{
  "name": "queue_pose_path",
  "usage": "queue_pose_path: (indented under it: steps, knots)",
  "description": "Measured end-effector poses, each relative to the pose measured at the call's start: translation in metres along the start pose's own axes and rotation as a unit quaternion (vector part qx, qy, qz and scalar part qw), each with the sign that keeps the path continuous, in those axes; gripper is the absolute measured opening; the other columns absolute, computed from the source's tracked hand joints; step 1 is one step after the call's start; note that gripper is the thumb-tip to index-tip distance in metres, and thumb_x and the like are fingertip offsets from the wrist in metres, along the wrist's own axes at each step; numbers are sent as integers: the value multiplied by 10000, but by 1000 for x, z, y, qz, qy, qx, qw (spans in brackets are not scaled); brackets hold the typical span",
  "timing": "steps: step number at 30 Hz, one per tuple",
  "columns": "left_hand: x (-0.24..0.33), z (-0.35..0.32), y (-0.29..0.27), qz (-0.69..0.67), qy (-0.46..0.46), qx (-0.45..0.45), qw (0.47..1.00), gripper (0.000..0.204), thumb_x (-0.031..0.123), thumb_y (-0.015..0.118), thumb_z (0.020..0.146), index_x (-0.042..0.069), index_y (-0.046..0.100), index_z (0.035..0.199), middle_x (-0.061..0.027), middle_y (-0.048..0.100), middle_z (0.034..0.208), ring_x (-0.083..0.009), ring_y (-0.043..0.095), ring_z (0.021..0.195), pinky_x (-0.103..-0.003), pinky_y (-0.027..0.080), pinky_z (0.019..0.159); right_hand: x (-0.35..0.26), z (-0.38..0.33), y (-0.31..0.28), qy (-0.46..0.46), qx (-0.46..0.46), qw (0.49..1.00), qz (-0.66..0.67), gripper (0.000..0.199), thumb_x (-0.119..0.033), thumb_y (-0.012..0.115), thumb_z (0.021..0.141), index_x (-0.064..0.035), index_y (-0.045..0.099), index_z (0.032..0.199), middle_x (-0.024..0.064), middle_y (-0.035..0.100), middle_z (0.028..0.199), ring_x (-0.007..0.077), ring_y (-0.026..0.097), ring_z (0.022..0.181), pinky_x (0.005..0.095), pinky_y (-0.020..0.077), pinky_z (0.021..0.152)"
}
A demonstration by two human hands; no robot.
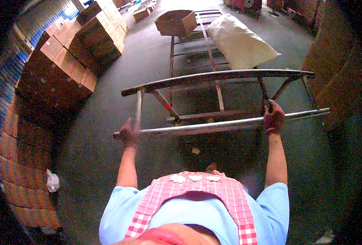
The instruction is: The person moves a hand truck, then lifts a large white sack onto a table. They use a knife to cut the plastic wrapping and open the sack to reveal white items inside.
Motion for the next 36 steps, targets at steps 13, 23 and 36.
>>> queue_pose_path:
  steps: [13,23,36]
  knots:
    - [-37,55,54,3,-42,-63,997,382,272,623,730,46,560,1031,-160,610,938,-319,587,851,-388,460,755,-13,22,26,-96,-37,994,31,249,-146,625,712,-82,592,951,121,622,881,309,589,815,382,471,729]
    - [-38,69,71,49,-98,-53,993,379,251,638,726,73,553,1050,-172,609,936,-331,586,866,-393,462,758,-13,32,36,-167,-16,985,24,283,-161,615,694,-67,564,955,111,598,846,298,577,769,386,472,679]
    - [-35,92,96,86,-124,-66,986,346,242,634,734,70,564,1026,-170,601,962,-333,577,882,-406,458,754,-15,39,61,-107,-63,992,26,282,-135,631,711,-60,579,977,111,609,905,309,576,843,393,445,756]
Point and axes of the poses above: each hand's wrist, its own z-axis towards the middle knuckle, its own y-axis out of the palm, x = y × z, the point moved 7 cm from there along z, towards the middle knuckle
